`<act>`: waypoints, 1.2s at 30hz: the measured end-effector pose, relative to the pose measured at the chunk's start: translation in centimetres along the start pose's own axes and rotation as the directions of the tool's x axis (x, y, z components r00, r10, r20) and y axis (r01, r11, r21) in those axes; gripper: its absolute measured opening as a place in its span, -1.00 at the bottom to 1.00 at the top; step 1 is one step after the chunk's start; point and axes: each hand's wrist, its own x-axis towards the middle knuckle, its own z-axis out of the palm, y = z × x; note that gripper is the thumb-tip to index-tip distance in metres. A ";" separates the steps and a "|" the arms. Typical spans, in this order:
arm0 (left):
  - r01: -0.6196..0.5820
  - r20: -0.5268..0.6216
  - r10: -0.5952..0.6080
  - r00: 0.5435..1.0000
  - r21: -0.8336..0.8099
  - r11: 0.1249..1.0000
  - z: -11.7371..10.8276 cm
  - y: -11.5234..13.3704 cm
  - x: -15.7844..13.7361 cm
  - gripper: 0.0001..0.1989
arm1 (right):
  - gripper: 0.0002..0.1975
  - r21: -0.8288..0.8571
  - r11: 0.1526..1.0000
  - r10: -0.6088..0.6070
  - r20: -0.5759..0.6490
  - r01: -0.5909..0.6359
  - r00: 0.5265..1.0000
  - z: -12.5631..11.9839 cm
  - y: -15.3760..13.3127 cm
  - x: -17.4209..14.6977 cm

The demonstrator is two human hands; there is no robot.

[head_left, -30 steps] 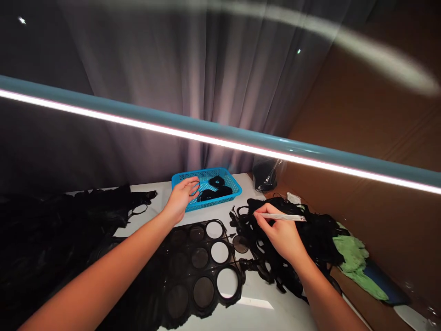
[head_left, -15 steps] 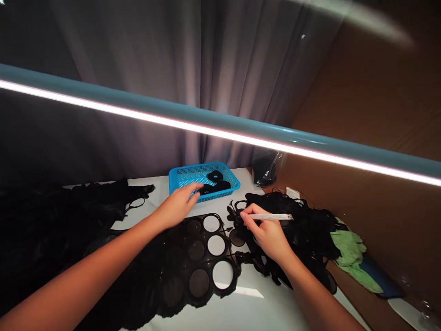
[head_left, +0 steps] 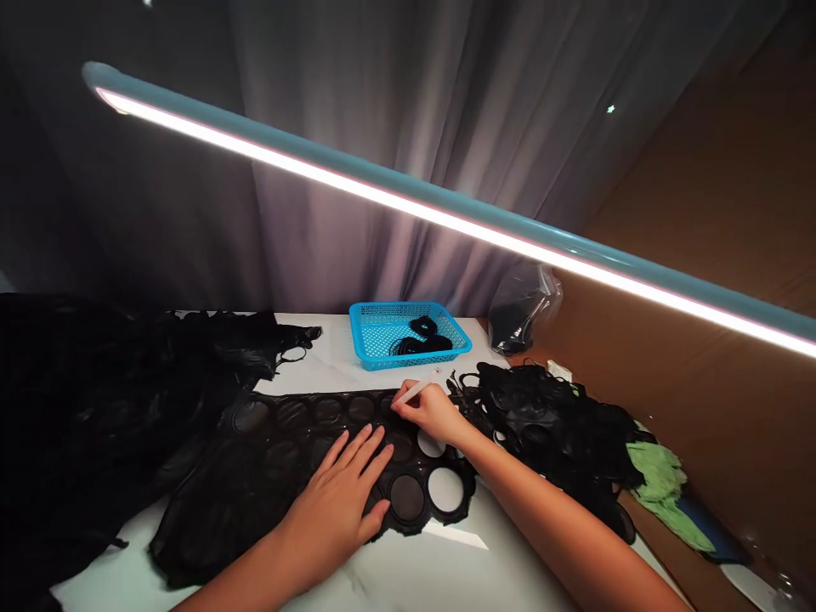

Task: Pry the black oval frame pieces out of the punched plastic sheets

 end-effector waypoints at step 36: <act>-0.081 -0.021 0.080 0.997 -0.094 0.992 0.4 -0.3 -0.7 -0.50 | -0.91 0.071 0.992 0.095 0.071 -0.101 0.993 1.0 -1.8 -5.7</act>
